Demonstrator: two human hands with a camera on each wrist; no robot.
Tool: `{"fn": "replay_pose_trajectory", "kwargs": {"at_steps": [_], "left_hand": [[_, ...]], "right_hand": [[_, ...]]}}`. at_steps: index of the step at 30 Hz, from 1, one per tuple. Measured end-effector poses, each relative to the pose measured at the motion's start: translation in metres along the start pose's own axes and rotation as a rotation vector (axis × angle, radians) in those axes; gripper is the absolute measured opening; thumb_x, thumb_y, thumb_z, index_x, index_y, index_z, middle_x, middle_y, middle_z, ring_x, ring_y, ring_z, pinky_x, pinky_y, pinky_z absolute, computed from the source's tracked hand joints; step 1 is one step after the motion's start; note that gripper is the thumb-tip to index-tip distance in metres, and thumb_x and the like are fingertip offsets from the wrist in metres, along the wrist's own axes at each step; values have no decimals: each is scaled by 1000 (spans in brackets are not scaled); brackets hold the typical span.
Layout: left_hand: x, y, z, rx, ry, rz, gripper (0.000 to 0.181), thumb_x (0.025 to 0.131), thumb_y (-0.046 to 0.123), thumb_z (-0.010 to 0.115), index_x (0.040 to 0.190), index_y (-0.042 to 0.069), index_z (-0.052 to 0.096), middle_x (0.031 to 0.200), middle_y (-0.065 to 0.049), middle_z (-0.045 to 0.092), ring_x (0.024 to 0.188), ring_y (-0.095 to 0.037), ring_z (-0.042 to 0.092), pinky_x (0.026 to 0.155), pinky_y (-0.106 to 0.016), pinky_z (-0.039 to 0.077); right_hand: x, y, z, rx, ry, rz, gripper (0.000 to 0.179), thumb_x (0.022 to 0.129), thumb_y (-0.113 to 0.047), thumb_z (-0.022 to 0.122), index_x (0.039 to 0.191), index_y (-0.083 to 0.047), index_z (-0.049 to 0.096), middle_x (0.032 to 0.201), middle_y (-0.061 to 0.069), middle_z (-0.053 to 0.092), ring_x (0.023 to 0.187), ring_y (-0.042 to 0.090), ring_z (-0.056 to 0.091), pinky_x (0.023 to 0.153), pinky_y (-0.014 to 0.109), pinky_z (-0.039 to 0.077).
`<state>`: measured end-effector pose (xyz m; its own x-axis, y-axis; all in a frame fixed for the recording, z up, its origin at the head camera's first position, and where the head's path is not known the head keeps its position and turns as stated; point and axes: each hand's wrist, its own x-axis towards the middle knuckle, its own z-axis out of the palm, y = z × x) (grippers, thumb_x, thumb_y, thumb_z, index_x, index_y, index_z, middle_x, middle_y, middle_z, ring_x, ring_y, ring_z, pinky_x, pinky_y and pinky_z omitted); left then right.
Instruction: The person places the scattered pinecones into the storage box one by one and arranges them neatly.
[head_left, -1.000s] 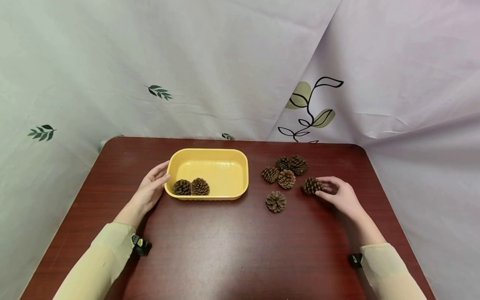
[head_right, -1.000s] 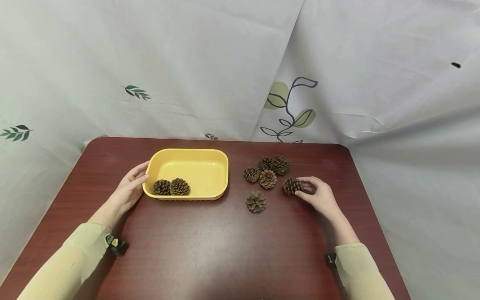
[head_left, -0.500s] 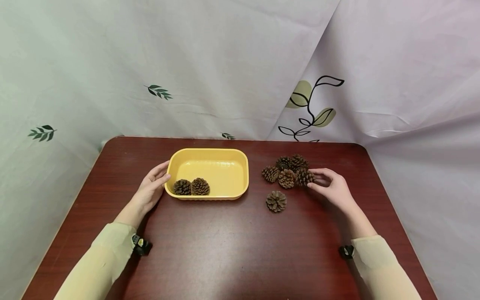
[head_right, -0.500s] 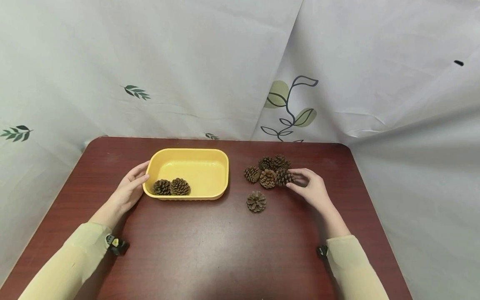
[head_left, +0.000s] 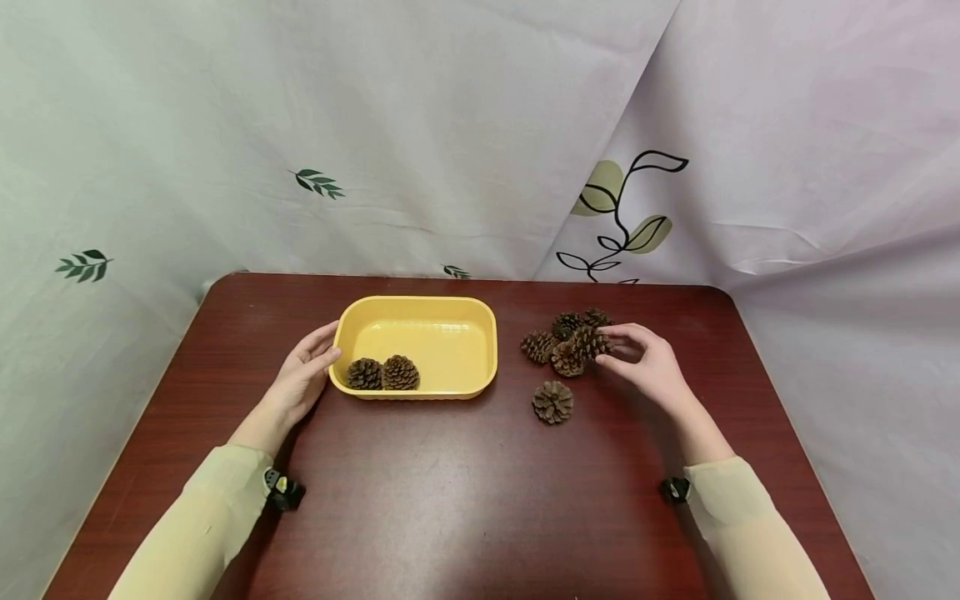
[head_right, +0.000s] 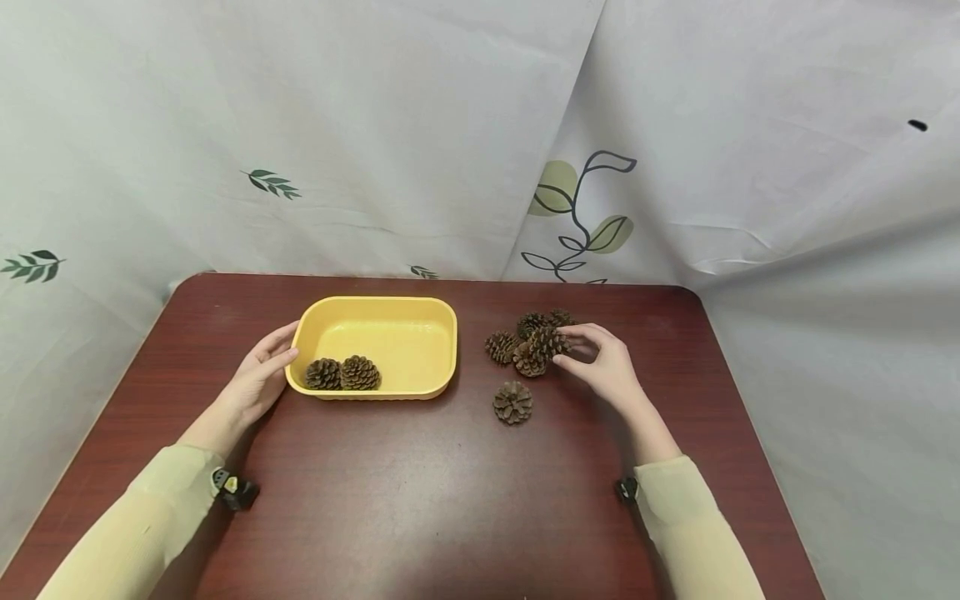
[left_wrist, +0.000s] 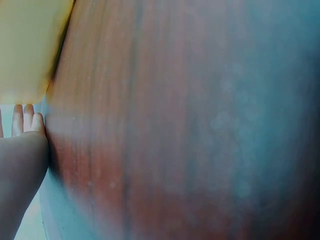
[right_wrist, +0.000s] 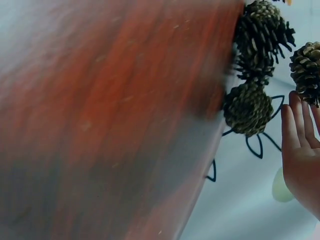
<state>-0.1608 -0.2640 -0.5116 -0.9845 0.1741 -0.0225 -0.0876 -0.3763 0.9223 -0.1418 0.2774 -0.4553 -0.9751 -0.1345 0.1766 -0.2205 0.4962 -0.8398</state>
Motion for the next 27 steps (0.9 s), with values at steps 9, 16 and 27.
{"fn": "replay_pose_trajectory", "kwargs": {"at_steps": [9,16,27], "left_hand": [[0,0,1,-10,3,-1,45,106,-8,50,136,21,67,131,10,72,119,-4,66,98,-17,54],[0,0,2,-11,3,-5,45,106,-8,50,136,21,66,131,10,72,120,-3,65,98,-17,54],[-1,2,0,-10,-19,-1,45,107,-7,48,135,23,67,132,10,71,121,-3,65,99,-16,54]], "right_hand": [[13,-13,16,10,-28,-25,41,89,-2,85,128,1,73,125,22,72,102,-16,62,97,7,52],[24,-25,31,63,-61,-32,41,87,0,86,126,2,73,127,21,71,103,-10,64,98,9,54],[39,-51,59,78,-140,-63,41,88,-5,87,127,-3,74,127,16,72,117,34,70,106,37,58]]}}
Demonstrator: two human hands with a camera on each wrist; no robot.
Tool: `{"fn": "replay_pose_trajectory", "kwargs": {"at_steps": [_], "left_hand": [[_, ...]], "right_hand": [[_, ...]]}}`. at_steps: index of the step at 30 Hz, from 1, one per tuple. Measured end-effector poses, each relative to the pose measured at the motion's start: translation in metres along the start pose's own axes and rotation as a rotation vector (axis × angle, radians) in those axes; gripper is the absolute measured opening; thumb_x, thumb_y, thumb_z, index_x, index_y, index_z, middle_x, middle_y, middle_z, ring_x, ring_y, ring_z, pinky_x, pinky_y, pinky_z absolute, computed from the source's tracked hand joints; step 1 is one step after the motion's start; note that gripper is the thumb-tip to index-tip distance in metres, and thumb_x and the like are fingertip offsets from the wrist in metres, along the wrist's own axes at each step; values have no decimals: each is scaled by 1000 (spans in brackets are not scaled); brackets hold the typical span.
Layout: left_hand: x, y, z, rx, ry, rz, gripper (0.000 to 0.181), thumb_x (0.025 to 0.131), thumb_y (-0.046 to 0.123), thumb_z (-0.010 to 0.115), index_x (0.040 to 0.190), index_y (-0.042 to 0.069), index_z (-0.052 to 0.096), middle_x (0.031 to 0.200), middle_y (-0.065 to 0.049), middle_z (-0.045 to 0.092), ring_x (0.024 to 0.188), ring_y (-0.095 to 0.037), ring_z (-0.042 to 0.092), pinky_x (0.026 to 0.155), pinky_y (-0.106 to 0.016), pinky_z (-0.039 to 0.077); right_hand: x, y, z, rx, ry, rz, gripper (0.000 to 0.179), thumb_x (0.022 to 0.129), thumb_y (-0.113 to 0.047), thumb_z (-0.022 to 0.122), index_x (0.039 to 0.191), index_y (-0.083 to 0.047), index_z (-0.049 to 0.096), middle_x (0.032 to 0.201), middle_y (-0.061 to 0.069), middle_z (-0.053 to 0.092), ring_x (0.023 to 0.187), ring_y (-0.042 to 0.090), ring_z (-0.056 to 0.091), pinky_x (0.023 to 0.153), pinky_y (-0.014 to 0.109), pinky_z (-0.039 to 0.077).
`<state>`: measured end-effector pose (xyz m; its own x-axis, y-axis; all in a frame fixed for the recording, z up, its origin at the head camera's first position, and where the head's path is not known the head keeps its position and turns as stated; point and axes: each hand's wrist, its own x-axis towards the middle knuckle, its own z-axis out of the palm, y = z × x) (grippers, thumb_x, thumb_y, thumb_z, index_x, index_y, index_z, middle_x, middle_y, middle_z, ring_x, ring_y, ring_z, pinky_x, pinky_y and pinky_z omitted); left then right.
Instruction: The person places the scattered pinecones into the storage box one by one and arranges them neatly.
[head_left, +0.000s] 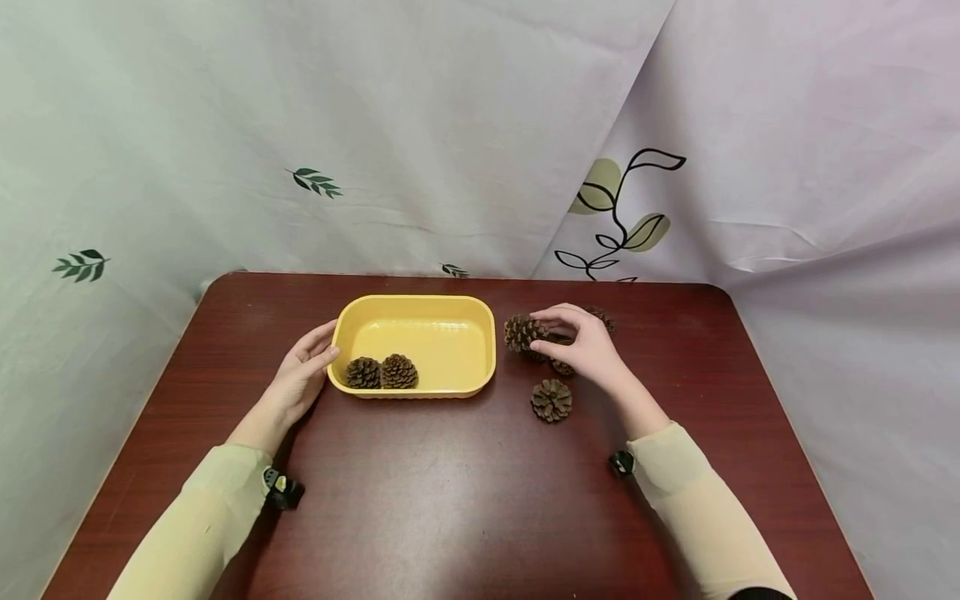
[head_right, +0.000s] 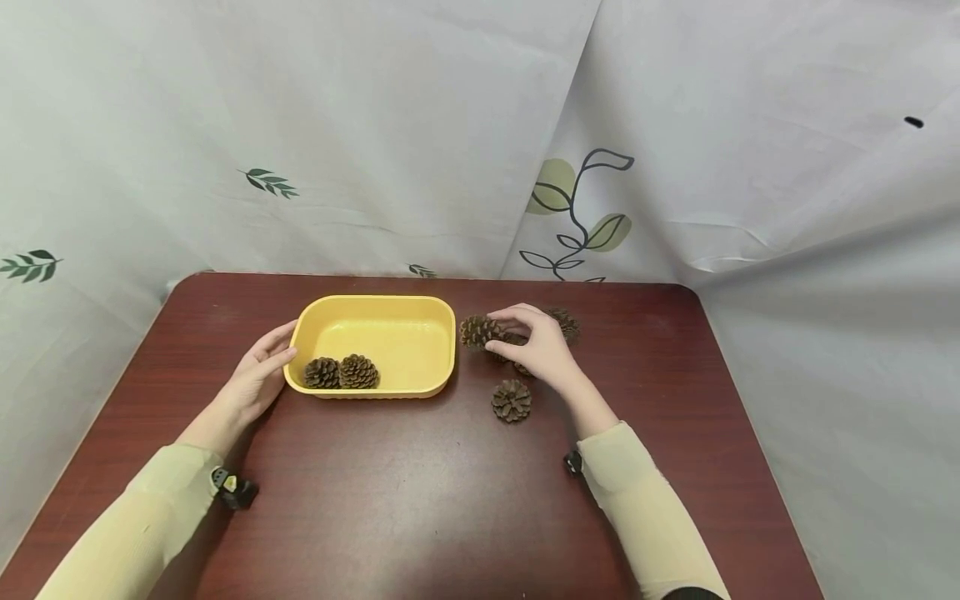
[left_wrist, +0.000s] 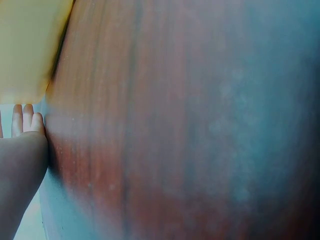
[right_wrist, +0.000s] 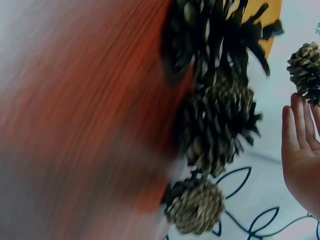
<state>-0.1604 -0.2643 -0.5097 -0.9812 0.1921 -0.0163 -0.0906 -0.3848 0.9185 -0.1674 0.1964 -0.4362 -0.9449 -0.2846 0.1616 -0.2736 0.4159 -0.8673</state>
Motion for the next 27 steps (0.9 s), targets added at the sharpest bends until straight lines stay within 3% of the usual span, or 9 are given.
{"fn": "replay_pose_trajectory", "kwargs": {"at_steps": [16,27], "left_hand": [[1,-1,-2,9,12,-10,45,107,-7,50,134,24,67,132,12,72,120,-2,65,99,-16,54],[1,0,-1,3,7,-8,46,107,-8,48,132,25,68,131,11,72,120,-2,65,99,-15,54]], "right_hand": [[22,-17,51,22,-118,-98,41,87,-3,87,125,2,74,122,18,73,112,33,72,103,40,61],[31,-24,73,-86,-196,-117,44,86,-9,89,126,2,74,125,17,74,113,31,74,104,36,60]]}}
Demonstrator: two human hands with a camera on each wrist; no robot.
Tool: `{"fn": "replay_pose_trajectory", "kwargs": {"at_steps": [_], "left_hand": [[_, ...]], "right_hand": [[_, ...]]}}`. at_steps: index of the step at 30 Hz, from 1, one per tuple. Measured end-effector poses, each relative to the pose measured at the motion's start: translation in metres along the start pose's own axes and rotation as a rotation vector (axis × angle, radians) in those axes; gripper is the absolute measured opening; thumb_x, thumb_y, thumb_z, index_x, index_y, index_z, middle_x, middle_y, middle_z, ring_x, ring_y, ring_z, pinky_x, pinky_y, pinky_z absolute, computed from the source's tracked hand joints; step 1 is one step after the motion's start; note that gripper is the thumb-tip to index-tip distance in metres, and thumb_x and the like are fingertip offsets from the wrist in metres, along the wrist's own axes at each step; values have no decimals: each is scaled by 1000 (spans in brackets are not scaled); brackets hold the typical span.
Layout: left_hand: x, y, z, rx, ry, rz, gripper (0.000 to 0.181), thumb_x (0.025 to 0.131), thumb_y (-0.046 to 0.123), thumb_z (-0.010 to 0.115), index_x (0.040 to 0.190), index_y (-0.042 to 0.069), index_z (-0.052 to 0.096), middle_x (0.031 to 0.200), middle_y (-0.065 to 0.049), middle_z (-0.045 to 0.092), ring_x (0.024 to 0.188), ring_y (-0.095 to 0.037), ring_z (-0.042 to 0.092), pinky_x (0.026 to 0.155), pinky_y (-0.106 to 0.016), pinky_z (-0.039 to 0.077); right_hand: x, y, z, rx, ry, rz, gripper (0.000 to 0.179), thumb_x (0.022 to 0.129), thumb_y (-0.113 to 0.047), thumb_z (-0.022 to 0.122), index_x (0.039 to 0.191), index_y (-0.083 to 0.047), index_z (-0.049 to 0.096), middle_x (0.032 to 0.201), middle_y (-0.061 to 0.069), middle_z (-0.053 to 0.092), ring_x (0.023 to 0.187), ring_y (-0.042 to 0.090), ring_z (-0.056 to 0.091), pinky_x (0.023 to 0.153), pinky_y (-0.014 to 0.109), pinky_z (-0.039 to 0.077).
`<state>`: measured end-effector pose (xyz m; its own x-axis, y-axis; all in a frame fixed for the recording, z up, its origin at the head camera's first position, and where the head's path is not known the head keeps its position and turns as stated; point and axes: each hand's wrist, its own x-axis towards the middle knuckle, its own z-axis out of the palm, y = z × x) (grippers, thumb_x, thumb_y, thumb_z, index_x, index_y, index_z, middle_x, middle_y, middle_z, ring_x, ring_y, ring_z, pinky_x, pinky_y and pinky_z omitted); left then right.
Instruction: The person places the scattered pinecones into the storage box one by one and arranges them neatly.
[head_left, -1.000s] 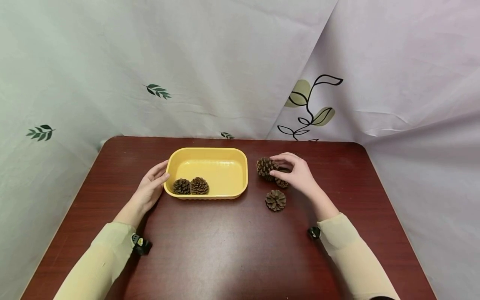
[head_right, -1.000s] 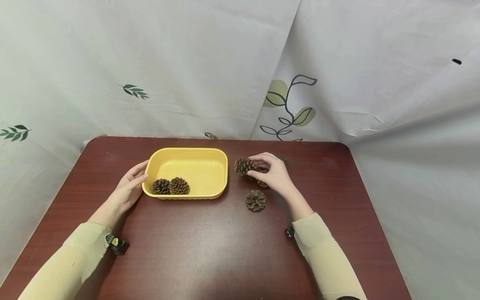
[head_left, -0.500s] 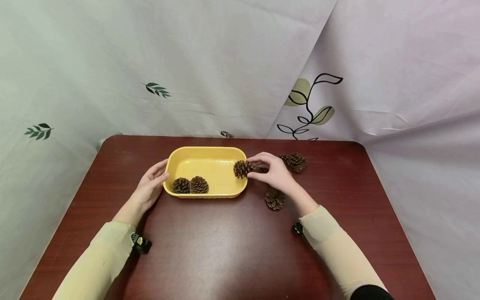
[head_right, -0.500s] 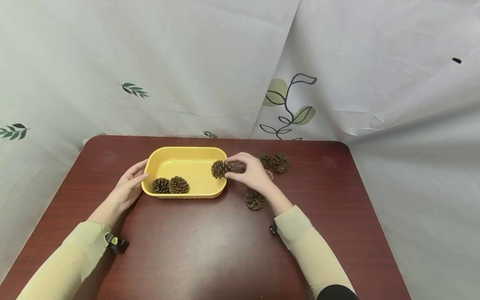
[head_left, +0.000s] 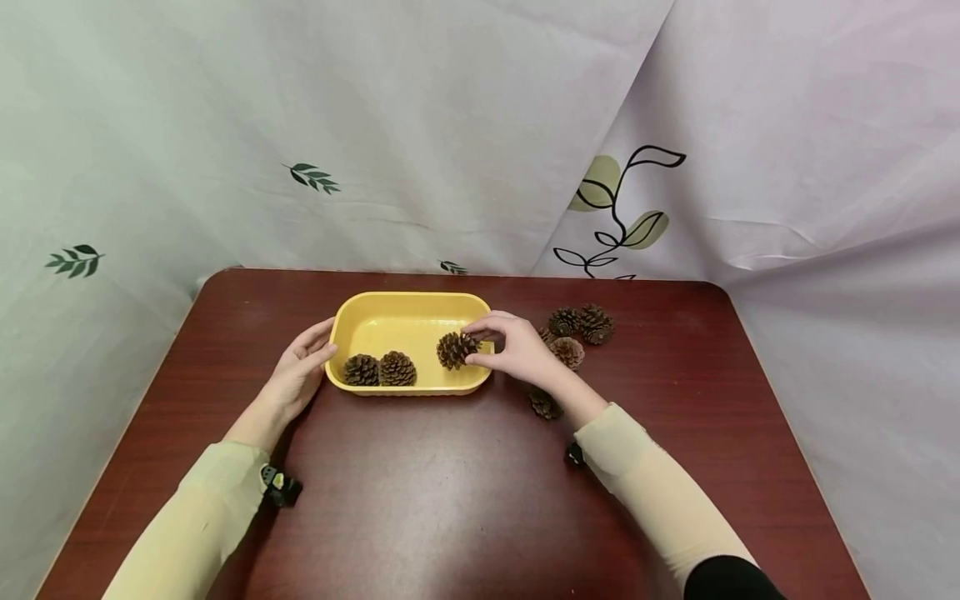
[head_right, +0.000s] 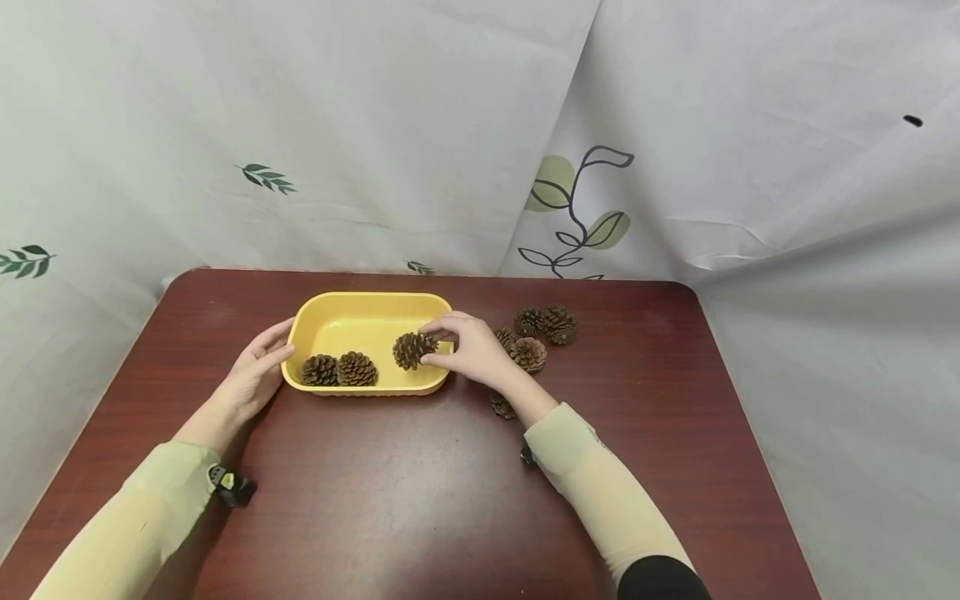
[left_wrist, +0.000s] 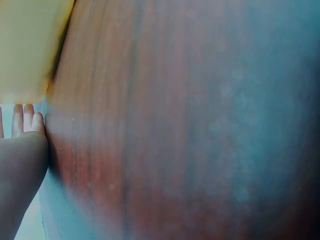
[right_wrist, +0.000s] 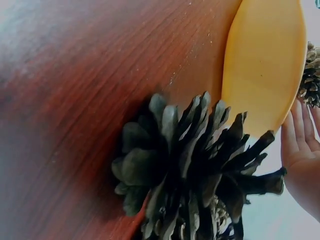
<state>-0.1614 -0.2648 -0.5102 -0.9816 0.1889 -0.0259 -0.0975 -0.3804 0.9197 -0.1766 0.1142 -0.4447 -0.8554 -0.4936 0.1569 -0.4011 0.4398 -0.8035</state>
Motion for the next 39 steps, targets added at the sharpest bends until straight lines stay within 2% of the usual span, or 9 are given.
{"fn": "replay_pose_trajectory", "kwargs": {"at_steps": [6,21,29,39], "left_hand": [[0,0,1,-10,2,1,43,107,-8,48,131,23,68,131,11,73,119,-2,66,99,-15,54],[1,-1,2,-9,1,-14,41,107,-7,49,130,23,67,131,13,72,120,0,66,99,-14,54],[2,-1,4,-18,5,0,44,106,-9,50,134,21,66,131,9,72,119,-3,66,98,-15,55],[1,4,5,29,14,9,46,105,-10,53,138,21,63,133,13,70,122,-2,61,100,-13,54]], "right_hand": [[8,-4,6,-131,-50,-16,44,86,-16,90,126,-5,75,125,11,76,114,25,73,106,35,58],[20,-11,20,-328,-179,-34,44,89,-26,88,128,-11,75,131,6,73,127,24,67,116,40,51],[24,-14,26,-446,-251,-81,43,91,-27,86,129,-10,74,130,5,73,124,22,67,113,38,52],[32,-18,34,-490,-307,-103,42,93,-27,84,130,-10,74,129,5,73,123,22,68,114,36,51]]}}
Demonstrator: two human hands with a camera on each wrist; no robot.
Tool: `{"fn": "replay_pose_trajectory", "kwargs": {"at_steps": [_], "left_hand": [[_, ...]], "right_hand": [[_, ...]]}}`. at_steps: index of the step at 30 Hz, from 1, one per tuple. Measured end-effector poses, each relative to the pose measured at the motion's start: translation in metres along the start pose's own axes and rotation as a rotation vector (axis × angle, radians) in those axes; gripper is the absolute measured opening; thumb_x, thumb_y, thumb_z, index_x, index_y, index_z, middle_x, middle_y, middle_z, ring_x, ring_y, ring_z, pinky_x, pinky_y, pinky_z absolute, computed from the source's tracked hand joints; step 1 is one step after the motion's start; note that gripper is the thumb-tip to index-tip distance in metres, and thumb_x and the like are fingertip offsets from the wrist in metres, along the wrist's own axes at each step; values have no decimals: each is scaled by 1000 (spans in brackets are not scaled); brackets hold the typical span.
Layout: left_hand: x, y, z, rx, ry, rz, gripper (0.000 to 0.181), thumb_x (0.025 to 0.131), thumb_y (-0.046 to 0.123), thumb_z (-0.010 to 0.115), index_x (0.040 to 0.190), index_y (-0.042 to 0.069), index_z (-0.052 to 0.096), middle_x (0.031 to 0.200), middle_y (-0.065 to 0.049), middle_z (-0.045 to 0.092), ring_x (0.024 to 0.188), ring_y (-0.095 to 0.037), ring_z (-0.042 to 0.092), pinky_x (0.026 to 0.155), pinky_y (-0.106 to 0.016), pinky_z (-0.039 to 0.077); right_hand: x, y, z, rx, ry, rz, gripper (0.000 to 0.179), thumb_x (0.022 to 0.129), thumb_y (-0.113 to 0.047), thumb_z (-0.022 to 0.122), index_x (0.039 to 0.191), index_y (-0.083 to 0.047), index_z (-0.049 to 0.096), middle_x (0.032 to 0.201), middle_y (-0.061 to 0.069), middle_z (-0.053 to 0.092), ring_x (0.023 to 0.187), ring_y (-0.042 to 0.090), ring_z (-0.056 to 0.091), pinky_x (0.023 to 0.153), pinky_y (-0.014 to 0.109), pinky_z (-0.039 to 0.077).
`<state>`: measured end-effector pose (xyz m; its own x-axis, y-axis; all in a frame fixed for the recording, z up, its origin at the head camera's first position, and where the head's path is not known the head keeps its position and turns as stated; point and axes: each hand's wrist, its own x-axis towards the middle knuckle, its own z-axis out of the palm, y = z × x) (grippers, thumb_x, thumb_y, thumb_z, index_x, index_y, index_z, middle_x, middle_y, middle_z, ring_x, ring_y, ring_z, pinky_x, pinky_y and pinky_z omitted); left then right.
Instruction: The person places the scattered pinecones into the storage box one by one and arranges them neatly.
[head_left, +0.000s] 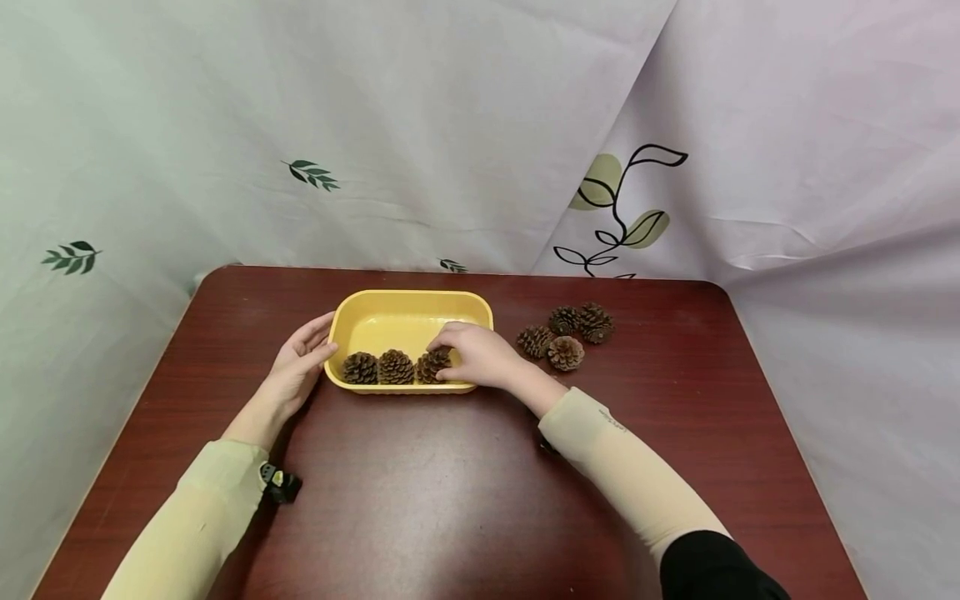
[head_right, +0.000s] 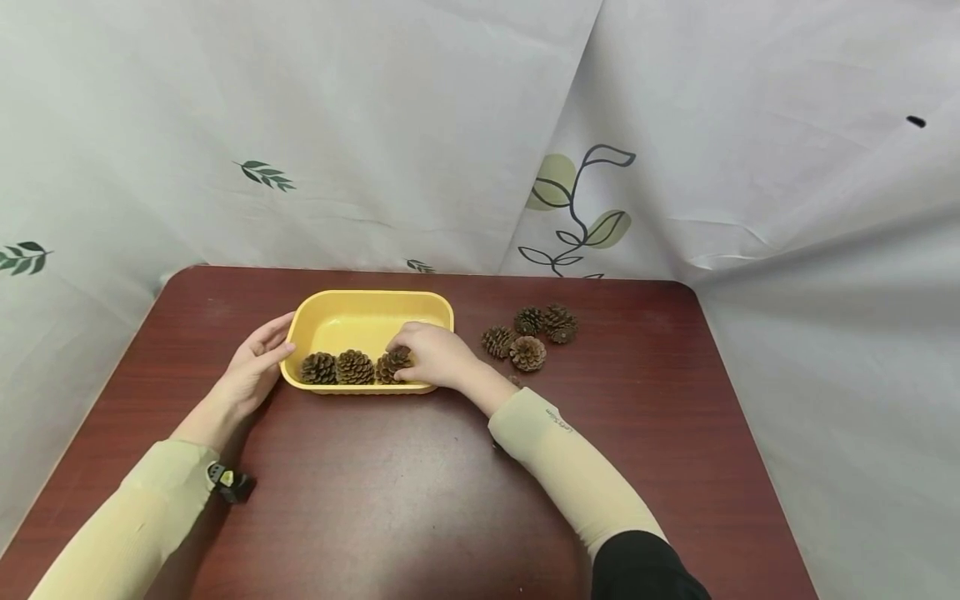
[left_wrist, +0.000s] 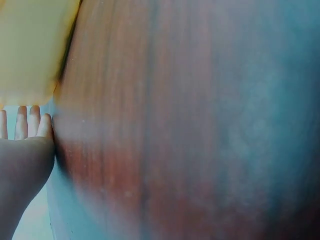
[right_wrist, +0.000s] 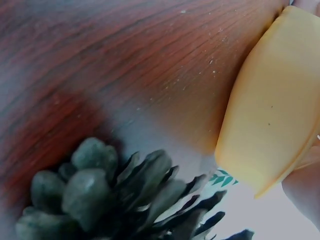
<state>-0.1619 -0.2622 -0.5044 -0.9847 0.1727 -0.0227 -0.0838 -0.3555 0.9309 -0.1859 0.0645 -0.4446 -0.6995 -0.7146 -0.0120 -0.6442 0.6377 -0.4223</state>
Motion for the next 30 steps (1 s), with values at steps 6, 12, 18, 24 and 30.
{"fn": "replay_pose_trajectory", "kwargs": {"at_steps": [6,12,18,24,30], "left_hand": [[2,0,3,-10,5,34,48,103,-14,52,137,18,64,133,11,70,123,-3,63,101,-11,52],[1,-2,3,-23,11,46,44,104,-10,56,139,16,64,134,11,70,126,-1,63,103,-13,53],[1,-6,1,-68,12,36,47,105,-12,49,135,20,67,133,11,72,125,-1,64,102,-14,54],[2,-7,1,-92,-1,38,48,105,-12,48,136,18,67,134,10,71,125,-2,65,101,-15,55],[2,-7,0,-88,-7,34,48,105,-12,48,137,18,65,134,11,71,125,-2,64,101,-15,55]], "right_hand": [[2,1,1,15,-12,-16,42,93,-27,84,130,-10,74,129,6,72,124,23,67,115,37,50],[2,2,0,27,-41,-37,43,93,-27,84,131,-10,73,132,5,72,126,22,66,117,37,49],[1,3,-2,37,-52,-49,45,93,-27,84,132,-10,72,133,6,71,127,23,66,118,37,49],[0,4,-3,37,-52,-67,44,93,-27,84,132,-8,72,132,6,72,124,22,67,116,36,50],[0,7,-4,51,-49,-72,45,94,-25,83,133,-7,71,131,7,72,124,22,67,116,36,50]]}}
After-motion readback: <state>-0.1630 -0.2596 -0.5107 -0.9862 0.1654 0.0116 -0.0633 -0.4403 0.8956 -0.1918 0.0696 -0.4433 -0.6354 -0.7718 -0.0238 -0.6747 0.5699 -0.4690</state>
